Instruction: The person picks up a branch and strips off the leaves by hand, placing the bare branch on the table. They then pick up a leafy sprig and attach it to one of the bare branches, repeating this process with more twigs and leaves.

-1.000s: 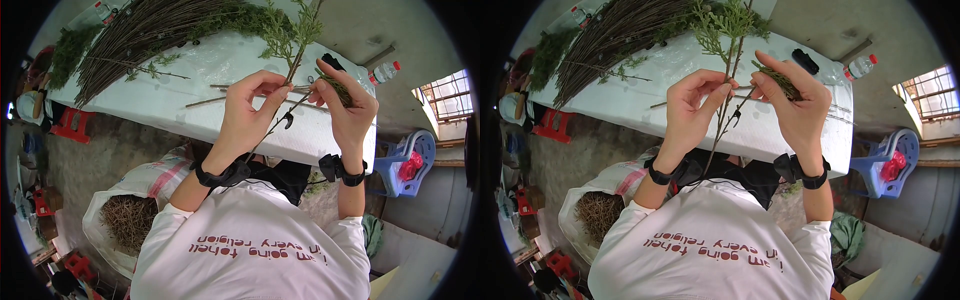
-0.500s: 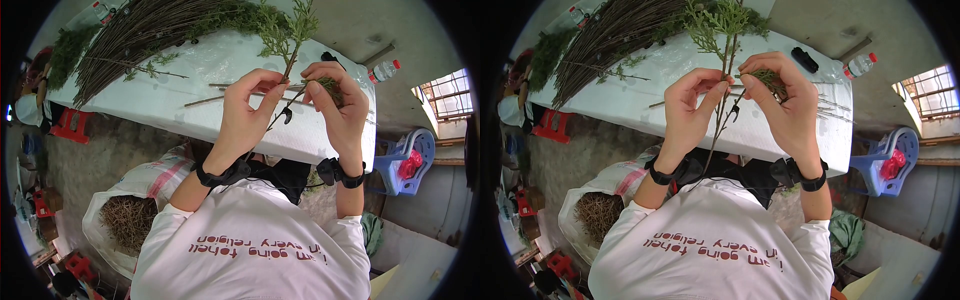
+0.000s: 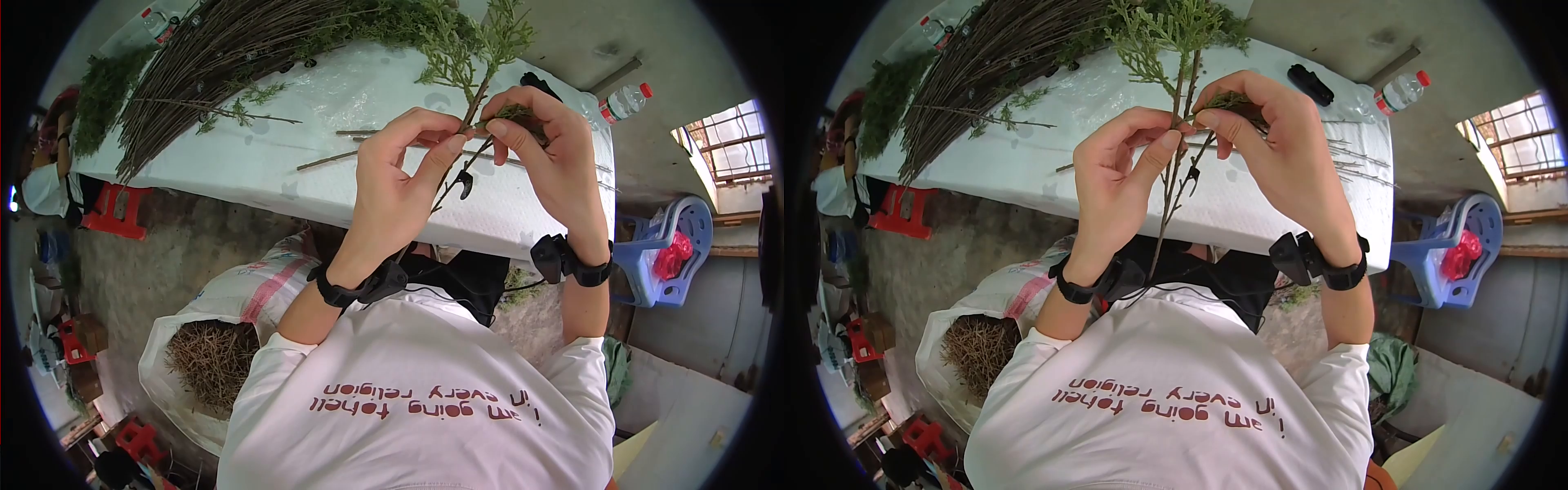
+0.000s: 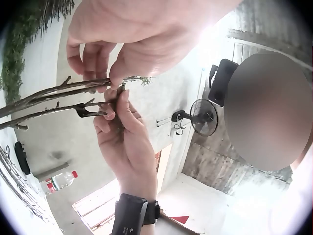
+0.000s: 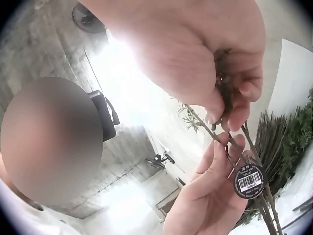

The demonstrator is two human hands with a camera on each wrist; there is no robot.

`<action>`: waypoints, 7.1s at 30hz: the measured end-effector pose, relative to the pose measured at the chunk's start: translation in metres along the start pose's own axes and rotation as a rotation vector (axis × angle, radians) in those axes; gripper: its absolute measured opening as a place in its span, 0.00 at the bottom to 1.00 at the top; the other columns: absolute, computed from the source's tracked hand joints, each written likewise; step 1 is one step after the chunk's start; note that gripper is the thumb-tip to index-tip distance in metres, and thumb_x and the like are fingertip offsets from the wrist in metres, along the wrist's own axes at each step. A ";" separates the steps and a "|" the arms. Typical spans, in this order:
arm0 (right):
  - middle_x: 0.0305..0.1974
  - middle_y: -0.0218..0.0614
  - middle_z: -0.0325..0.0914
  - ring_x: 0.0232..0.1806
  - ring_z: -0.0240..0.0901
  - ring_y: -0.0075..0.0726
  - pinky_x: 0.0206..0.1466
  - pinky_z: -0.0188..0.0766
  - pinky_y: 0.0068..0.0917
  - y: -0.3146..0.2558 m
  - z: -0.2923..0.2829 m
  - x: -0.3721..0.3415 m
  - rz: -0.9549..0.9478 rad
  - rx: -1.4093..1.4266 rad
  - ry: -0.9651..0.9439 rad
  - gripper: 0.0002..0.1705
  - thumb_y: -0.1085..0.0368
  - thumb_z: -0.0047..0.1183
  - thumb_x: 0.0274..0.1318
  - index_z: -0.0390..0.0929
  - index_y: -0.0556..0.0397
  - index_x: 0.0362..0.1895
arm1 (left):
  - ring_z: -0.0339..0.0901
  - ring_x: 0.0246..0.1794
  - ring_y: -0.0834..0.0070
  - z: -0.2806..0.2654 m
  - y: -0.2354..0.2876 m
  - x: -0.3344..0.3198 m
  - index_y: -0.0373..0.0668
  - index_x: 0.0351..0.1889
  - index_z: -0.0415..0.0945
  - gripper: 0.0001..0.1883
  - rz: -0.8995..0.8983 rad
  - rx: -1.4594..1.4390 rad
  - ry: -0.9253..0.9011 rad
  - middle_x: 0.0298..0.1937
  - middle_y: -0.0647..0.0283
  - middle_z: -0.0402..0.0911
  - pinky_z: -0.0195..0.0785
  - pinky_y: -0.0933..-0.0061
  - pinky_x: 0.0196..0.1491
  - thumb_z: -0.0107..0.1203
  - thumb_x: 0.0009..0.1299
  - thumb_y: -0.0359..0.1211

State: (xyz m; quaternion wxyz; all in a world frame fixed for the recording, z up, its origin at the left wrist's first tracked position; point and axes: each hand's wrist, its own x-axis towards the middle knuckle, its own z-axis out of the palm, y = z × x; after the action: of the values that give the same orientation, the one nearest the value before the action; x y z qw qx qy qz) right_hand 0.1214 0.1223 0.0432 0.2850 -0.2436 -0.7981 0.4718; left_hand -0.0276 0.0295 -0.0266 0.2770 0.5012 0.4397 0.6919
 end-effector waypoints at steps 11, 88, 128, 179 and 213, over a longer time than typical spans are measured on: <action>0.34 0.33 0.77 0.28 0.68 0.21 0.32 0.66 0.19 0.002 -0.001 0.002 -0.003 0.050 -0.027 0.07 0.72 0.52 0.61 0.76 0.65 0.40 | 0.79 0.42 0.76 0.001 -0.002 0.000 0.29 0.43 0.76 0.06 0.026 -0.009 -0.019 0.41 0.59 0.81 0.72 0.76 0.48 0.54 0.70 0.20; 0.28 0.52 0.76 0.27 0.75 0.54 0.30 0.69 0.37 -0.013 0.015 0.002 -0.131 -0.342 0.106 0.04 0.79 0.49 0.54 0.71 0.68 0.35 | 0.81 0.28 0.66 0.014 0.011 0.002 0.31 0.39 0.81 0.08 0.058 0.219 0.172 0.36 0.54 0.81 0.78 0.73 0.30 0.57 0.61 0.18; 0.25 0.45 0.78 0.27 0.78 0.36 0.31 0.72 0.28 -0.014 0.007 0.009 -0.110 -0.572 -0.042 0.06 0.77 0.50 0.54 0.76 0.68 0.36 | 0.81 0.29 0.75 0.011 0.007 0.002 0.27 0.40 0.81 0.06 0.015 0.241 0.126 0.38 0.57 0.80 0.80 0.78 0.33 0.56 0.66 0.18; 0.30 0.32 0.79 0.31 0.75 0.22 0.35 0.70 0.21 0.115 -0.058 0.043 0.092 -0.147 -0.009 0.06 0.72 0.55 0.59 0.76 0.63 0.38 | 0.79 0.30 0.74 -0.036 0.003 0.001 0.37 0.54 0.58 0.24 -0.151 -0.123 0.216 0.35 0.58 0.78 0.77 0.74 0.36 0.59 0.64 0.19; 0.36 0.36 0.76 0.38 0.72 0.28 0.43 0.68 0.23 0.049 -0.046 -0.054 0.108 0.579 0.057 0.09 0.70 0.59 0.56 0.76 0.60 0.39 | 0.83 0.33 0.66 0.019 0.018 0.004 0.32 0.41 0.70 0.09 -0.194 -0.383 -0.133 0.35 0.54 0.81 0.80 0.68 0.40 0.59 0.67 0.21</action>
State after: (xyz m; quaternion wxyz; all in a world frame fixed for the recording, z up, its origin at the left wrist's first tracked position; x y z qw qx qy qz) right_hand 0.1979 0.1364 0.0051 0.3393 -0.2071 -0.6078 0.6874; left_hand -0.0097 0.0306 -0.0071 0.4606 0.4392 0.3274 0.6984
